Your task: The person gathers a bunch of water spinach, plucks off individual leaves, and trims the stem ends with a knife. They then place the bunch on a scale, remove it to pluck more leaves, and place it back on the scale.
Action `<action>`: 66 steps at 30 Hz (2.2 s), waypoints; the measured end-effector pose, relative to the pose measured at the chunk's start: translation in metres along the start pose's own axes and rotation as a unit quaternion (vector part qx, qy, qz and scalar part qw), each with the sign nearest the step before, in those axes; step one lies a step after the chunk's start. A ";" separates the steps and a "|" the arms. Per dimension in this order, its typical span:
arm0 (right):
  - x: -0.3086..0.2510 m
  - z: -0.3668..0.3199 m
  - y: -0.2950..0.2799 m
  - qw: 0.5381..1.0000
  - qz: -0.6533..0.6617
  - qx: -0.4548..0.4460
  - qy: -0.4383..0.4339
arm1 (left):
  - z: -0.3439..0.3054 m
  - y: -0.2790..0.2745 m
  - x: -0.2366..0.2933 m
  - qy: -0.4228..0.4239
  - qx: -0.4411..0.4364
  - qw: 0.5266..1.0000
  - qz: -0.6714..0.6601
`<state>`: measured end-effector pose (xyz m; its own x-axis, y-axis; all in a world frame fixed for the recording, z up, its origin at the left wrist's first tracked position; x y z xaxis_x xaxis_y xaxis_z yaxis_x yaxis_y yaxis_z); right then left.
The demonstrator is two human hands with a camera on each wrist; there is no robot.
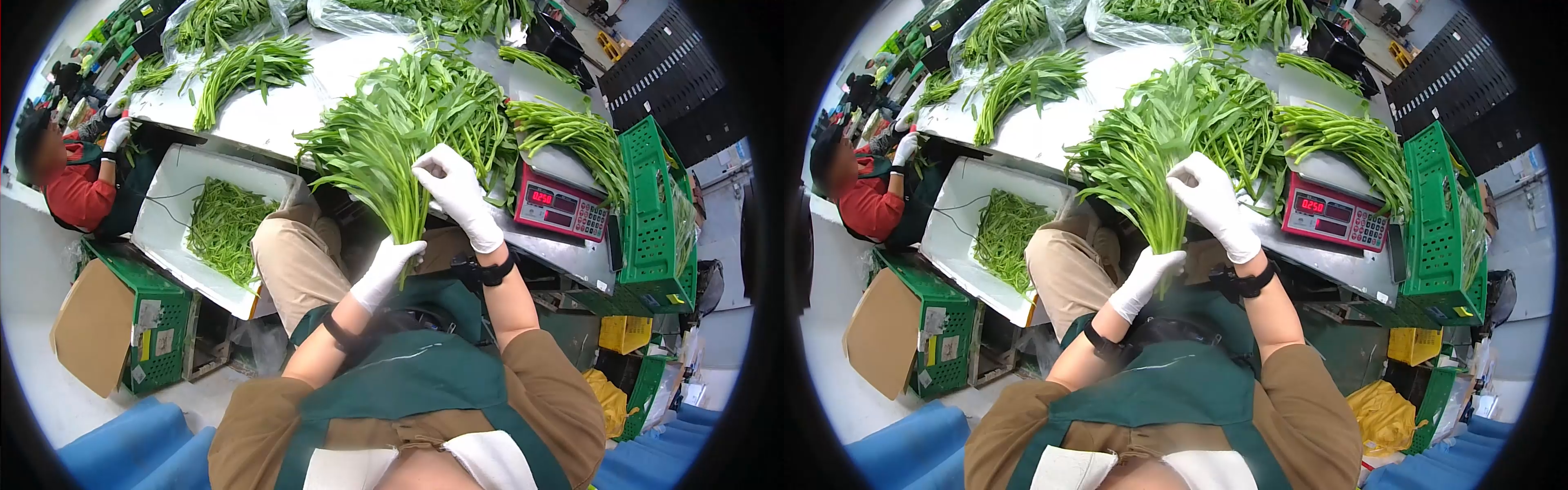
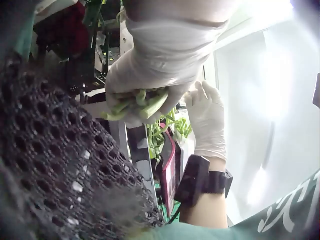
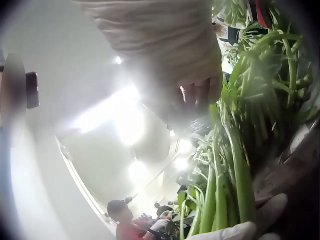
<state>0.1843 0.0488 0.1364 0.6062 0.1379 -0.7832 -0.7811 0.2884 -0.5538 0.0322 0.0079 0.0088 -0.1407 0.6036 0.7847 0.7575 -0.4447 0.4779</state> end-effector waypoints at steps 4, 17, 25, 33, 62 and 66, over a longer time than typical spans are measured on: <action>0.005 -0.021 -0.006 0.994 0.100 0.016 0.032 | 0.001 0.004 0.003 -0.003 0.001 1.000 0.019; -0.011 -0.015 0.007 0.998 -0.024 0.037 -0.048 | 0.000 0.008 0.005 -0.006 -0.048 0.999 -0.025; -0.004 -0.086 0.002 0.951 0.245 -0.060 0.178 | 0.002 0.014 0.003 -0.019 -0.115 0.984 -0.135; -0.063 -0.097 -0.026 0.995 0.068 -0.019 -0.076 | 0.001 0.017 0.010 -0.013 -0.080 0.989 -0.124; 0.007 -0.047 -0.004 0.987 -0.041 0.072 -0.138 | 0.017 0.003 -0.015 0.023 0.031 0.996 0.075; 0.010 -0.051 -0.007 0.963 -0.169 0.072 -0.200 | 0.012 0.009 -0.013 0.035 0.055 0.995 0.078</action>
<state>0.1883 -0.0004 0.1180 0.8532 0.3586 -0.3787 -0.5185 0.5044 -0.6904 0.0487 0.0041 -0.0022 -0.0568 0.4830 0.8738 0.8379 -0.4528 0.3048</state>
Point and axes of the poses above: each hand's wrist, its own z-axis towards the middle knuckle, its own y-axis out of the palm, x = y × z, the point moved 4 cm from there along z, towards the middle knuckle
